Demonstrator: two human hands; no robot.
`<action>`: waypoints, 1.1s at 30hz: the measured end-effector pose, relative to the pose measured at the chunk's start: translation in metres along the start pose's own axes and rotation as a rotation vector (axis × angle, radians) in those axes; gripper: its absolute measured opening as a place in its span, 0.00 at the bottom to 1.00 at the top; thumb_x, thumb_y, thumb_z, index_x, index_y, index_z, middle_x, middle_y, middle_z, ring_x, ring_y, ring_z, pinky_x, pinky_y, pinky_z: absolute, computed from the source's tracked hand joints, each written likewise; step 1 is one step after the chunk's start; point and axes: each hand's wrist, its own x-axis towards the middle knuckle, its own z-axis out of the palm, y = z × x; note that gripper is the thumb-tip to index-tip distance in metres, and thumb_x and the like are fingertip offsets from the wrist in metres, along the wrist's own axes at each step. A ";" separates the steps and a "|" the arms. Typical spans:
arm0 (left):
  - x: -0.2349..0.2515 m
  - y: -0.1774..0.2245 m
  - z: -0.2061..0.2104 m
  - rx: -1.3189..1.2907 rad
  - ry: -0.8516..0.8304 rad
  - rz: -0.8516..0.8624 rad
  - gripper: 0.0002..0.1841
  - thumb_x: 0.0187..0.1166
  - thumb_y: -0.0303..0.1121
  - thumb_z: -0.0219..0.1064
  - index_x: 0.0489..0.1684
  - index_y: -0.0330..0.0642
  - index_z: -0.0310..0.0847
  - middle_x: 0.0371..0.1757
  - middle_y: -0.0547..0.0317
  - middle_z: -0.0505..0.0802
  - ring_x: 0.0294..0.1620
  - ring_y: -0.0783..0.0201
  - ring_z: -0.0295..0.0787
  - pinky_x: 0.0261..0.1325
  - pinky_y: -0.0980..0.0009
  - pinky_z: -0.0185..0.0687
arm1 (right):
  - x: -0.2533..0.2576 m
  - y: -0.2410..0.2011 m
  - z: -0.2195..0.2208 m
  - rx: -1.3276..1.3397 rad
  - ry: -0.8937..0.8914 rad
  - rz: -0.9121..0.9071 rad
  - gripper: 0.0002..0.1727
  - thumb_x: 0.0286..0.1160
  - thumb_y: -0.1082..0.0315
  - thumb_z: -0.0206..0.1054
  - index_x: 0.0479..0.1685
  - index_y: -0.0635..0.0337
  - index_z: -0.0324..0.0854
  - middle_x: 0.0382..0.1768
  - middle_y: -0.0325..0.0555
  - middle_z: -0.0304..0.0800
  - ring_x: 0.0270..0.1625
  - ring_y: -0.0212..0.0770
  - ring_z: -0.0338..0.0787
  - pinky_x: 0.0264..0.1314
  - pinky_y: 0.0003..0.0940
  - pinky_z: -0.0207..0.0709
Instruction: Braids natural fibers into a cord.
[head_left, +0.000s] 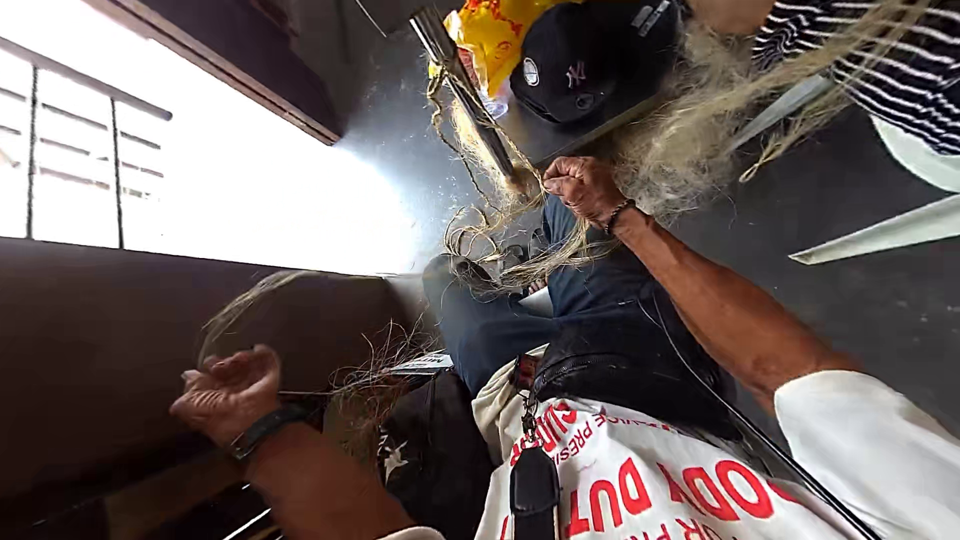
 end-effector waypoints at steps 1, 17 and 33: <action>-0.005 0.008 0.001 0.207 0.109 0.042 0.14 0.96 0.43 0.42 0.40 0.51 0.68 0.25 0.66 0.76 0.24 0.69 0.78 0.33 0.68 0.83 | 0.000 0.000 0.000 0.001 0.004 -0.005 0.08 0.80 0.70 0.64 0.42 0.64 0.88 0.28 0.42 0.84 0.25 0.30 0.74 0.33 0.33 0.71; -0.188 -0.162 0.234 0.649 -1.269 -0.053 0.14 0.88 0.33 0.61 0.57 0.31 0.87 0.41 0.51 0.95 0.37 0.63 0.94 0.45 0.64 0.92 | -0.008 -0.011 0.022 0.208 -0.017 -0.030 0.06 0.79 0.73 0.65 0.34 0.62 0.85 0.20 0.34 0.79 0.20 0.24 0.72 0.25 0.22 0.67; -0.178 -0.181 0.230 0.289 -1.134 -0.447 0.05 0.82 0.24 0.65 0.42 0.32 0.88 0.30 0.54 0.93 0.15 0.77 0.71 0.15 0.83 0.59 | -0.008 -0.006 0.026 0.488 -0.108 0.123 0.07 0.81 0.74 0.63 0.34 0.59 0.80 0.12 0.31 0.66 0.10 0.24 0.60 0.12 0.20 0.56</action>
